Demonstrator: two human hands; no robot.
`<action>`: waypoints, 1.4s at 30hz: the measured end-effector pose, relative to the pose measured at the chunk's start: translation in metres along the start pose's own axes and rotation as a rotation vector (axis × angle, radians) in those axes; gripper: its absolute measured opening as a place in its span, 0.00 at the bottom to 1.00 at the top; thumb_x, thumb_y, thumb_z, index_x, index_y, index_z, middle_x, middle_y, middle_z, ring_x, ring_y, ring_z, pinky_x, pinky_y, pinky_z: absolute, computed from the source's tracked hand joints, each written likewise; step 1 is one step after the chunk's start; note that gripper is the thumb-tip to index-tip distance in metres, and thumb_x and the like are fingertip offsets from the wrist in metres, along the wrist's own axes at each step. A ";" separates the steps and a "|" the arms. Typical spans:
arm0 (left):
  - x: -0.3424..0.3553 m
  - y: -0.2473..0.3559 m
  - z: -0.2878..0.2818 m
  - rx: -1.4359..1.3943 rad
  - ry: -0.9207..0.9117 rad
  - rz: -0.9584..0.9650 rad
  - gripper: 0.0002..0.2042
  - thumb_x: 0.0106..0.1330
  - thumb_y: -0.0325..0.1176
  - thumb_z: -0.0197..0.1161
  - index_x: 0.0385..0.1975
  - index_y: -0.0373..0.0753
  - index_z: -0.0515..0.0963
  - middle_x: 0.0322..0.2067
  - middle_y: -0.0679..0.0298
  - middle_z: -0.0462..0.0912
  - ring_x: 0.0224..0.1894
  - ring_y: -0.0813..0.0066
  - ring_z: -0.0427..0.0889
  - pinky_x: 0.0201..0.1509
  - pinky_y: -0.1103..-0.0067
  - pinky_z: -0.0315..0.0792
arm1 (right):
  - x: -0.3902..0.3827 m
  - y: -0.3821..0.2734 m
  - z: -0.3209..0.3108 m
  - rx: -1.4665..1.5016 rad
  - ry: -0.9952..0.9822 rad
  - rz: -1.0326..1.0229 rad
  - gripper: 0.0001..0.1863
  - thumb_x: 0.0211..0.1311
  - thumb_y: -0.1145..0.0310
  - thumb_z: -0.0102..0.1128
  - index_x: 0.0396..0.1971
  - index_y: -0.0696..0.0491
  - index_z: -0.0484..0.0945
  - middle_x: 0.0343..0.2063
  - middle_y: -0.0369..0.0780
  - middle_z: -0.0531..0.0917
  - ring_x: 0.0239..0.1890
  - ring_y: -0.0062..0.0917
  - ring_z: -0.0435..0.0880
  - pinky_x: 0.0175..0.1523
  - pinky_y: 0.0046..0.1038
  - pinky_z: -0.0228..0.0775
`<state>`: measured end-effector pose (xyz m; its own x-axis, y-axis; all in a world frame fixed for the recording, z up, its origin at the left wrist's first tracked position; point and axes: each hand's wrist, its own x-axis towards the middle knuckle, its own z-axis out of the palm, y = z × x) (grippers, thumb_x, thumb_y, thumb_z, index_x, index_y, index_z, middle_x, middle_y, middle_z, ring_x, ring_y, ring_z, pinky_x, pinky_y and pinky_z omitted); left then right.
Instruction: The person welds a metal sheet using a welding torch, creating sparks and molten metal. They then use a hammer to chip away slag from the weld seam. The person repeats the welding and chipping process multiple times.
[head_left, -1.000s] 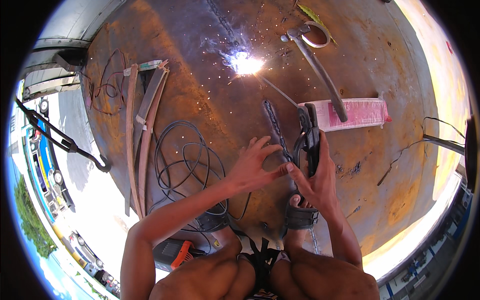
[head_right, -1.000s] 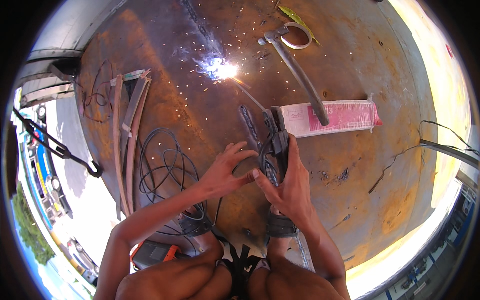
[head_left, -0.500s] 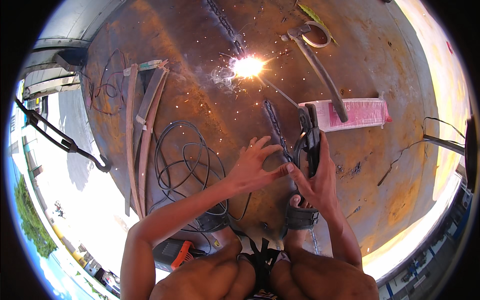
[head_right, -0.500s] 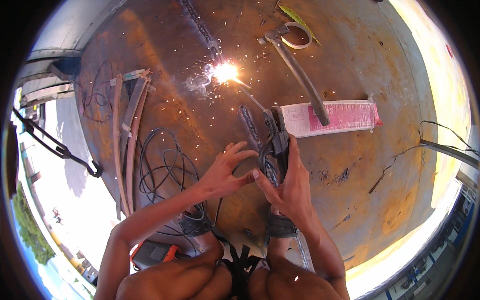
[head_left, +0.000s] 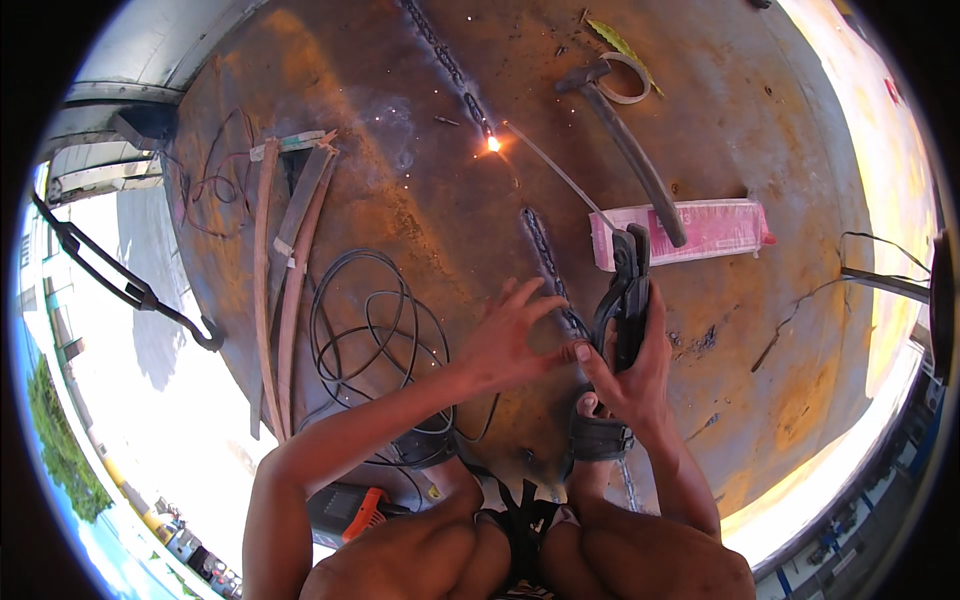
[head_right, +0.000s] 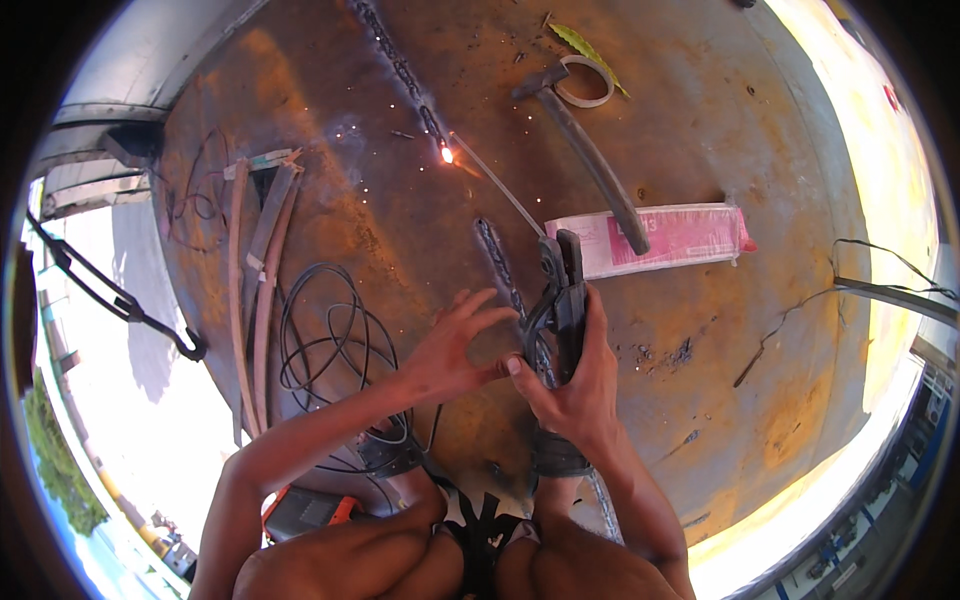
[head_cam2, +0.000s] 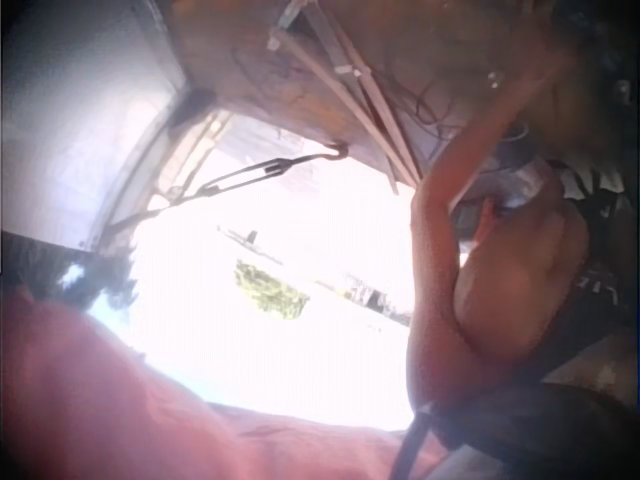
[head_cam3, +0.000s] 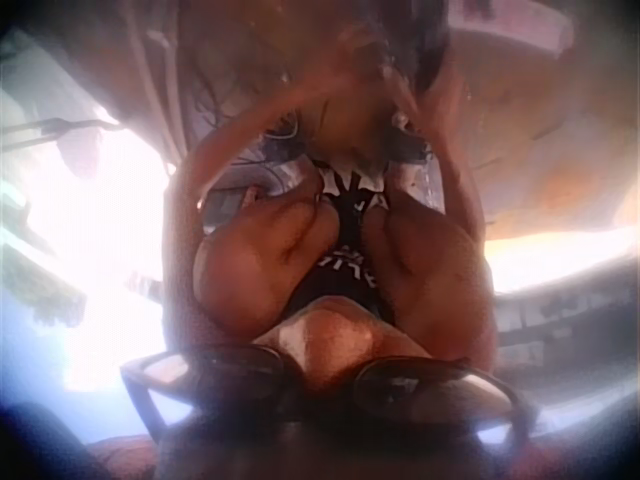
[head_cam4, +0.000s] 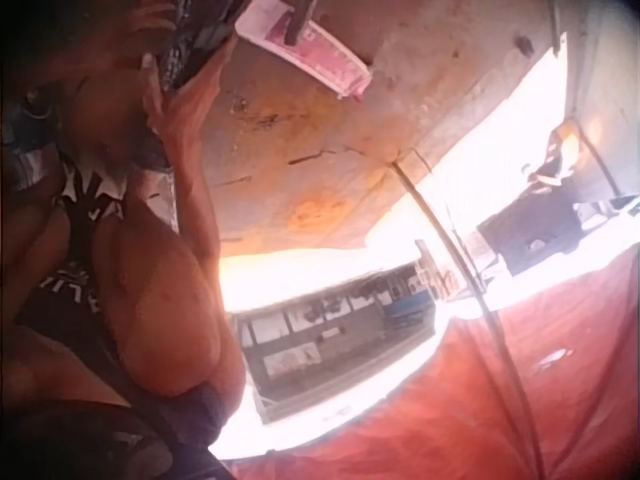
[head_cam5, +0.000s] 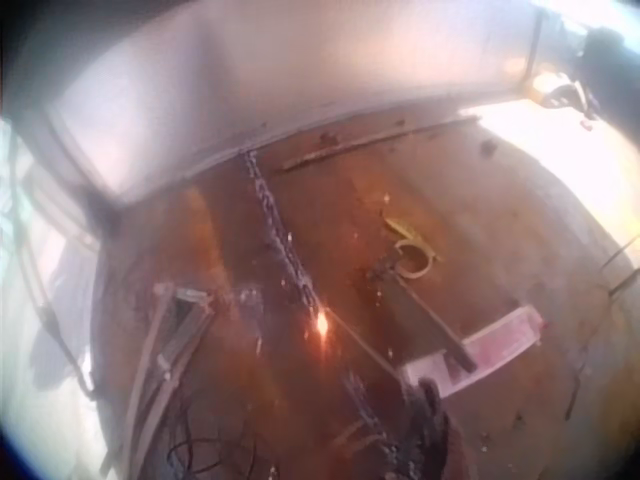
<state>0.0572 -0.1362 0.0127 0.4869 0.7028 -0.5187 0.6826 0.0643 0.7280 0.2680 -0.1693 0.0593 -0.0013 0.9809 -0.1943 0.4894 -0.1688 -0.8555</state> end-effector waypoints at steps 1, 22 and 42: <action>0.000 0.001 0.000 0.007 -0.003 0.004 0.38 0.64 0.62 0.73 0.70 0.48 0.74 0.78 0.44 0.59 0.80 0.30 0.51 0.81 0.46 0.51 | -0.001 -0.001 -0.001 -0.021 0.004 -0.004 0.56 0.59 0.55 0.78 0.75 0.67 0.51 0.48 0.56 0.84 0.49 0.49 0.89 0.56 0.42 0.79; -0.005 -0.004 0.007 0.055 0.013 -0.041 0.35 0.69 0.62 0.66 0.70 0.47 0.74 0.77 0.39 0.58 0.79 0.25 0.51 0.81 0.45 0.50 | 0.004 -0.008 0.000 -0.043 -0.085 0.088 0.54 0.62 0.58 0.75 0.77 0.65 0.49 0.54 0.61 0.82 0.56 0.57 0.85 0.60 0.45 0.77; -0.002 -0.006 0.003 -0.004 -0.039 -0.105 0.31 0.73 0.54 0.66 0.71 0.47 0.73 0.77 0.37 0.57 0.78 0.23 0.51 0.80 0.46 0.52 | 0.016 -0.006 0.004 -0.054 -0.115 0.072 0.53 0.63 0.59 0.74 0.77 0.66 0.49 0.54 0.60 0.82 0.55 0.56 0.86 0.60 0.45 0.78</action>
<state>0.0540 -0.1400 0.0080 0.4335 0.6638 -0.6095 0.7288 0.1396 0.6704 0.2614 -0.1525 0.0596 -0.0627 0.9484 -0.3108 0.5382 -0.2301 -0.8108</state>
